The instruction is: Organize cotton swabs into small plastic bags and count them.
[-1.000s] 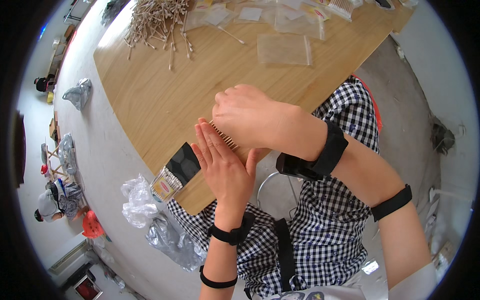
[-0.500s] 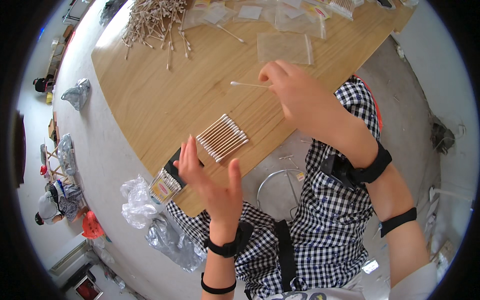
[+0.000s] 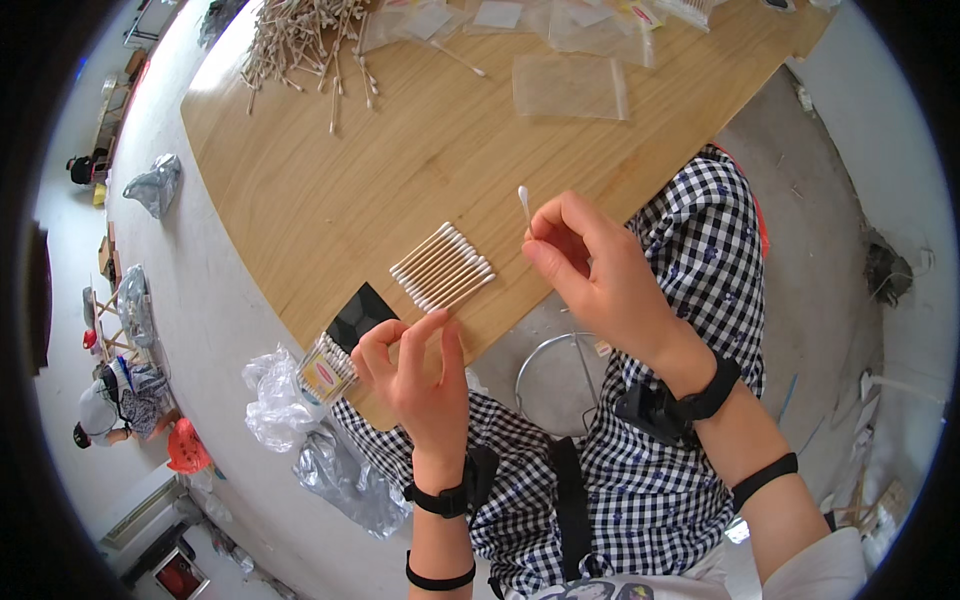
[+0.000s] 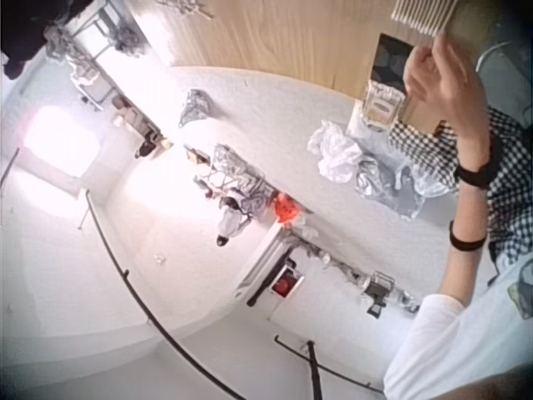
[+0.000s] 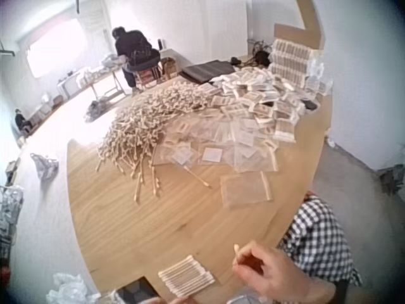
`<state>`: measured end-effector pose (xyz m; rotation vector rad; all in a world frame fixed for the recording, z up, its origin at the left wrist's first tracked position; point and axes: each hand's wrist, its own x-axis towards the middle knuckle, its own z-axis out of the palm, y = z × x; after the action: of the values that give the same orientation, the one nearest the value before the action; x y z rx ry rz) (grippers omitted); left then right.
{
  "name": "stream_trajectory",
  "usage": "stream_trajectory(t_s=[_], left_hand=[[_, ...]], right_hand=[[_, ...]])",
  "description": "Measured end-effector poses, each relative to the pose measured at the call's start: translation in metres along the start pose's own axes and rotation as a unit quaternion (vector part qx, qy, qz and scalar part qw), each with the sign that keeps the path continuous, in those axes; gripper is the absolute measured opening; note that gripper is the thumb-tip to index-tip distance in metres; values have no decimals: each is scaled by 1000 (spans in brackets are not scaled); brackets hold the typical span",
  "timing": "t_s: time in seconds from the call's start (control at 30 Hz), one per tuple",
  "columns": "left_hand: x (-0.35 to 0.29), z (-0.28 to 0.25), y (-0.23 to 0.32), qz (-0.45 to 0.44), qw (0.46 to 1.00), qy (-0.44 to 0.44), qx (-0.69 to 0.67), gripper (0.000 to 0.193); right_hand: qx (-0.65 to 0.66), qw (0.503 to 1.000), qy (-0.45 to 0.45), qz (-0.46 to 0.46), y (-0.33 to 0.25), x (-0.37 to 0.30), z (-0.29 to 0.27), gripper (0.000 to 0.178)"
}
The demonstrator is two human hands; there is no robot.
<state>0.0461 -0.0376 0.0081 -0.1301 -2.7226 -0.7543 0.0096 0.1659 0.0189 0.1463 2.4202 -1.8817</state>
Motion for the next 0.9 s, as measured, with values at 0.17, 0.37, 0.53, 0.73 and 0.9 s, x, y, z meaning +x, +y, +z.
stream_trajectory(t_s=[0.17,0.37,0.53,0.73,0.9], left_hand=[[0,0,2,8,1000,-13,5,18],[-1,-3,3,4,1000,-25,2,19],[-5,-4,8,18,997,-77,14,17],[-14,-12,18,6,998,-66,4,13],[-12,-15,20,4,997,-72,-7,15]], right_hand=[[31,999,24,-12,4,4,-1,10],[16,999,-1,-52,5,3,3,10],[-16,984,-47,-172,2,4,8,14],[-156,920,-142,-331,-2,-2,8,20],[-206,913,-138,-323,5,-3,8,18]])
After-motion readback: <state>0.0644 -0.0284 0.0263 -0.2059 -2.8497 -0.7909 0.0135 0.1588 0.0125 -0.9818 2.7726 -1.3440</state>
